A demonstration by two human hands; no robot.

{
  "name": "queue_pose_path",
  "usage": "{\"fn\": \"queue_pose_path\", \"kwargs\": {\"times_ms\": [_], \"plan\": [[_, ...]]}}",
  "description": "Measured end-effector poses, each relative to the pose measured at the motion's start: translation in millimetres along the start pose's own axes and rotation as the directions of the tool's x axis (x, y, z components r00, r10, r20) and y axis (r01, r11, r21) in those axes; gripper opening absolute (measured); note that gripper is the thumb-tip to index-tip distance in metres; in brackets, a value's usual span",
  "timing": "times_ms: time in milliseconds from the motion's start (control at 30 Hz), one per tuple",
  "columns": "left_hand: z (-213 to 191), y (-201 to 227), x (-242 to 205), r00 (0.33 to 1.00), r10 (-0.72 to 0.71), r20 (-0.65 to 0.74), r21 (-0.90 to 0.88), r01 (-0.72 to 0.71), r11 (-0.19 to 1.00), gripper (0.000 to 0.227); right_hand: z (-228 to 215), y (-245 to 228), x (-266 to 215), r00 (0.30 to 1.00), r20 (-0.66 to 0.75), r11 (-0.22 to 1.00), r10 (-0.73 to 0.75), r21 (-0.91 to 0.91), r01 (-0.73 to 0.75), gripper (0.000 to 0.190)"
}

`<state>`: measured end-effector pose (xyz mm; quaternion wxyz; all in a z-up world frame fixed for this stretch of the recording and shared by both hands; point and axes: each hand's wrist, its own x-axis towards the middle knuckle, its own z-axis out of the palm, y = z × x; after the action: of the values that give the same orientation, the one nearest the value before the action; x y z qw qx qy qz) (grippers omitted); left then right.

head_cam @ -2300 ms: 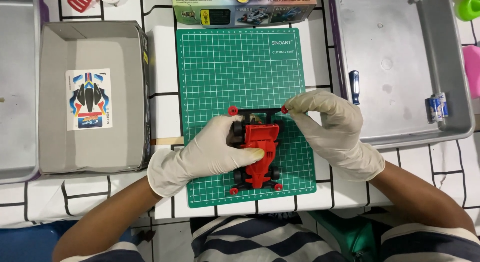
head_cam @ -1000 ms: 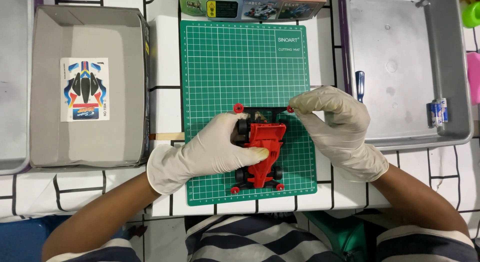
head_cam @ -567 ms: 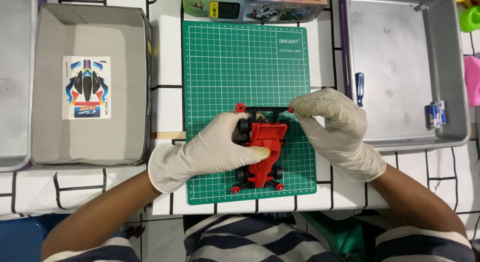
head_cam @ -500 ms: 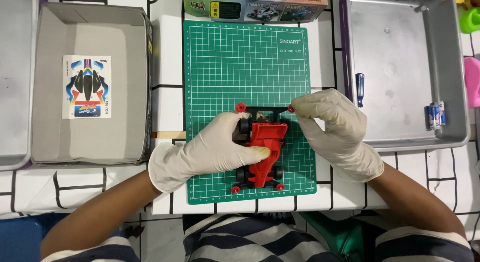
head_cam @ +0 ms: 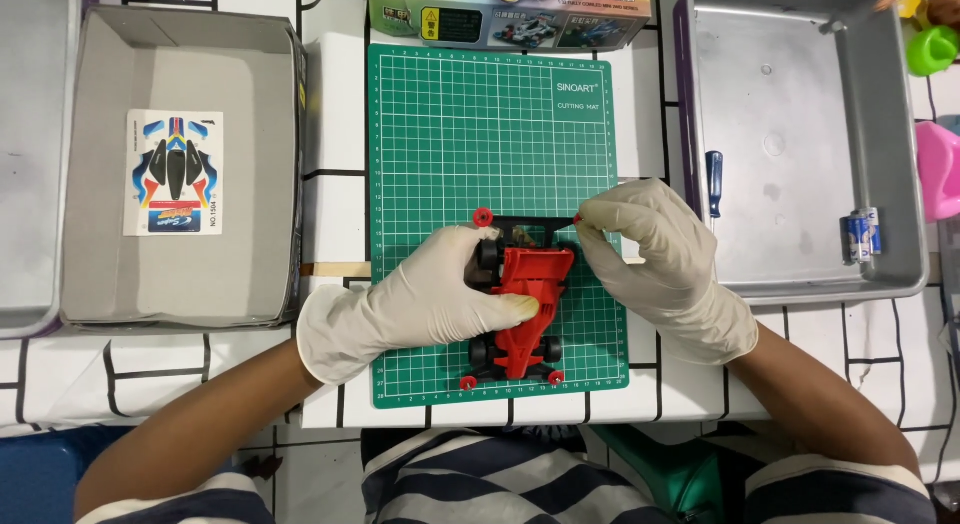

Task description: The person assembles a red toy car chassis on a green cutting mat. They attach black wheels and red wheel caps to the chassis by hand, then use a blue screwdriver to tighten the screws on the wheels.

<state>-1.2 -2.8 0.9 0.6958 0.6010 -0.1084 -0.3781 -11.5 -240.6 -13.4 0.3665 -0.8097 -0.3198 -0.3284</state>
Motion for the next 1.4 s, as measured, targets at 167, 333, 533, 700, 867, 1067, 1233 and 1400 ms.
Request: {"fn": "queue_pose_path", "kwargs": {"times_ms": [167, 333, 533, 700, 867, 1067, 1233, 1400], "plan": [[-1, -1, 0, 1.0, 0.004, 0.002, 0.0, -0.004, 1.0, 0.041, 1, -5, 3, 0.999, -0.002, 0.999, 0.039, 0.027, -0.039, 0.018], [-2, -6, 0, 1.0, 0.008, -0.002, -0.014, -0.008, 1.0, 0.036, -3, -5, 6, 0.999, 0.042, 0.997, 0.028, 0.074, -0.031, 0.02], [-5, -10, 1, 1.0, 0.02, -0.004, -0.017, -0.02, 1.0, 0.032, -5, -5, 6, 0.998, 0.065, 0.996, 0.012, 0.089, -0.017, 0.023], [-3, -5, 0, 1.0, 0.01, -0.008, -0.015, -0.01, 1.0, 0.032, -5, -3, 5, 0.996, 0.087, 0.998, -0.016, 0.059, 0.011, 0.021], [-2, -1, -2, 1.0, 0.016, -0.003, -0.009, -0.016, 1.0, 0.034, -7, 2, 2, 0.99, 0.11, 0.996, -0.084, 0.043, 0.08, 0.022], [-3, -3, -2, 1.0, 0.017, 0.0, -0.019, -0.017, 1.0, 0.036, -9, -1, 9, 0.98, 0.163, 0.993, -0.116, 0.01, 0.116, 0.024], [-4, -4, -1, 1.0, 0.023, 0.007, 0.0, -0.023, 1.0, 0.037, -12, -4, 14, 0.977, 0.194, 0.996, -0.091, 0.028, 0.087, 0.023], [-2, -4, 0, 0.999, 0.02, 0.025, 0.007, -0.02, 1.0, 0.036, -16, -7, 14, 0.972, 0.204, 0.989, 0.119, 0.059, -0.134, 0.026]]}}
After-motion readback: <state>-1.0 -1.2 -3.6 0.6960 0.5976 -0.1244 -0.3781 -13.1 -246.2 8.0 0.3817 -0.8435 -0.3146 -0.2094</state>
